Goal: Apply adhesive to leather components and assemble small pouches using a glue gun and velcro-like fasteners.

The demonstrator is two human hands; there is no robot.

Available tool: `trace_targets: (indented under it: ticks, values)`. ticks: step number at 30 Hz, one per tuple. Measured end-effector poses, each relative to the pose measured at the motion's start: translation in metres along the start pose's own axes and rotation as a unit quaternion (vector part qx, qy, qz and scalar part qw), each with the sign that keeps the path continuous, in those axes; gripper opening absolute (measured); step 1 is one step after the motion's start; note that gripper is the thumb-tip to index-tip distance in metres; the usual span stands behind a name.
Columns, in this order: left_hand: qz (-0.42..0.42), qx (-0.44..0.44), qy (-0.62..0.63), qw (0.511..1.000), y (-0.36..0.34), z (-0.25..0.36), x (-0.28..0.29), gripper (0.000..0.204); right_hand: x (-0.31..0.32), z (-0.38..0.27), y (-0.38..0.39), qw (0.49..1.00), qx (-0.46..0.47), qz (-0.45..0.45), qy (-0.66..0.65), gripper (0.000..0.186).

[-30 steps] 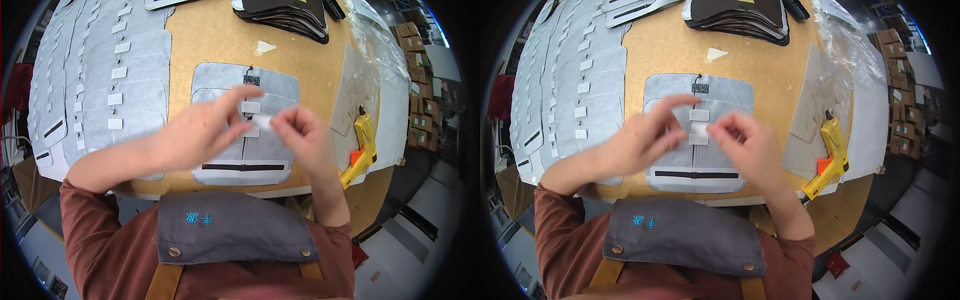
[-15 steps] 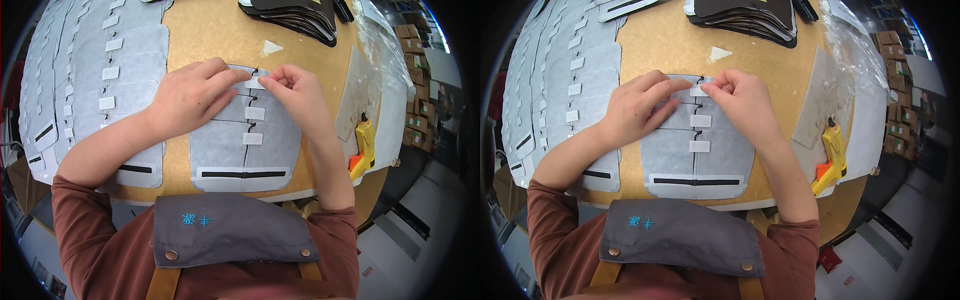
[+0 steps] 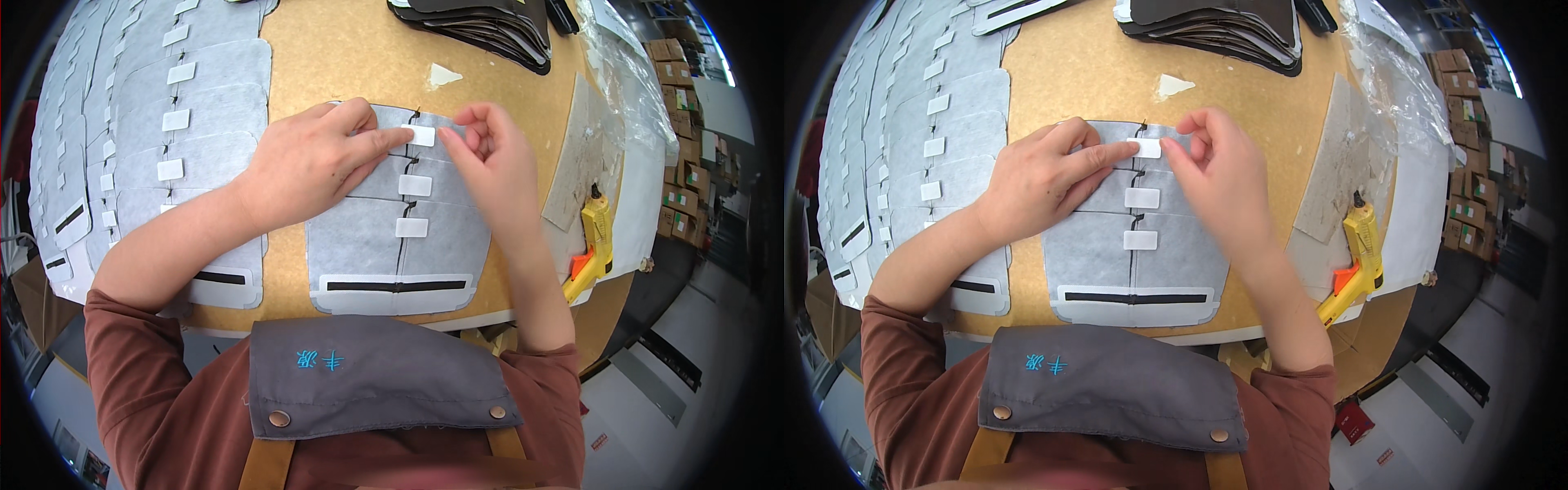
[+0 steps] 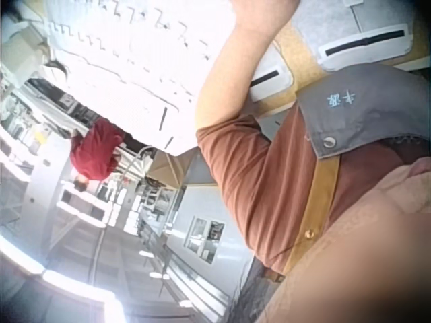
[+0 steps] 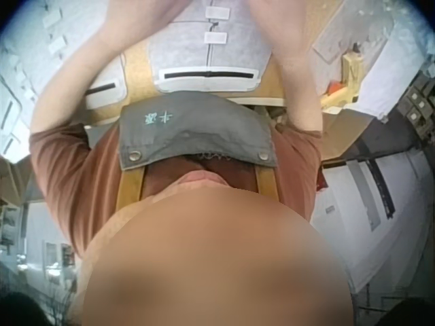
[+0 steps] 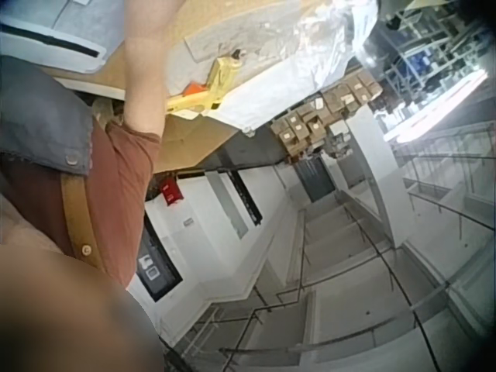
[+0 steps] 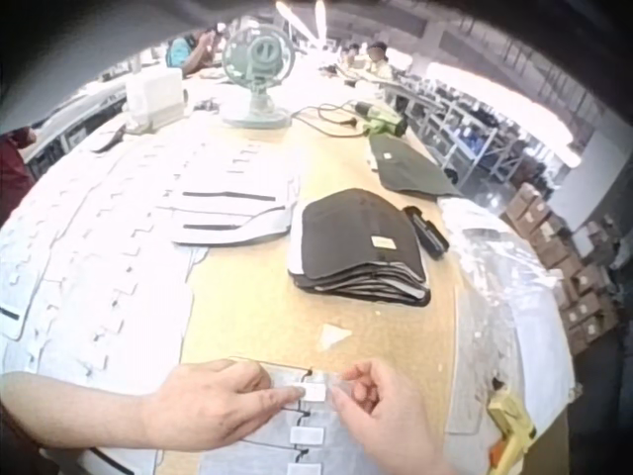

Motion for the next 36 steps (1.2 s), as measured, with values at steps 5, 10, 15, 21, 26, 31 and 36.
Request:
trace_targets:
  ticks: [5, 10, 15, 21, 26, 31, 36]
  values:
    - [0.009, 0.019, 0.022, 1.000, -0.002, -0.001, 0.004, 0.040, -0.003, -0.036, 0.034, 0.960, 0.159, 0.015, 0.230, 0.030]
    - [0.003, -0.008, -0.010, 1.000, -0.001, 0.003, 0.000, 0.046, -0.013, -0.032, 0.045, 0.937, 0.198, -0.005, 0.289, 0.041]
    - [0.011, 0.005, -0.037, 0.999, 0.002, 0.003, -0.001, 0.046, -0.014, -0.032, 0.041, 0.946, 0.198, -0.006, 0.256, 0.042]
    - [0.006, 0.011, -0.045, 0.999, 0.004, 0.002, 0.008, 0.037, -0.016, -0.029, 0.043, 0.947, 0.184, 0.009, 0.263, 0.041]
    - [0.040, 0.088, -0.080, 0.992, 0.026, -0.023, 0.056, 0.031, -0.014, -0.025, 0.045, 0.943, 0.185, 0.017, 0.276, 0.039]
    - [0.094, 0.198, -0.205, 0.954, 0.090, -0.076, 0.109, 0.035, -0.014, -0.026, 0.046, 0.941, 0.190, 0.025, 0.279, 0.040]
    - [0.036, 0.186, -0.217, 0.958, 0.110, -0.095, 0.117, 0.031, -0.014, -0.027, 0.046, 0.935, 0.204, 0.031, 0.288, 0.040]
Point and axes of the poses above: each hand's wrist, its own y-axis away from the middle knuckle, its own x-axis out of the back of the hand, z = x × y, the point moved 7 cm from there along -y, towards the middle knuckle, and after that the axes turned 15 degrees about x, right-handed, at the moved point
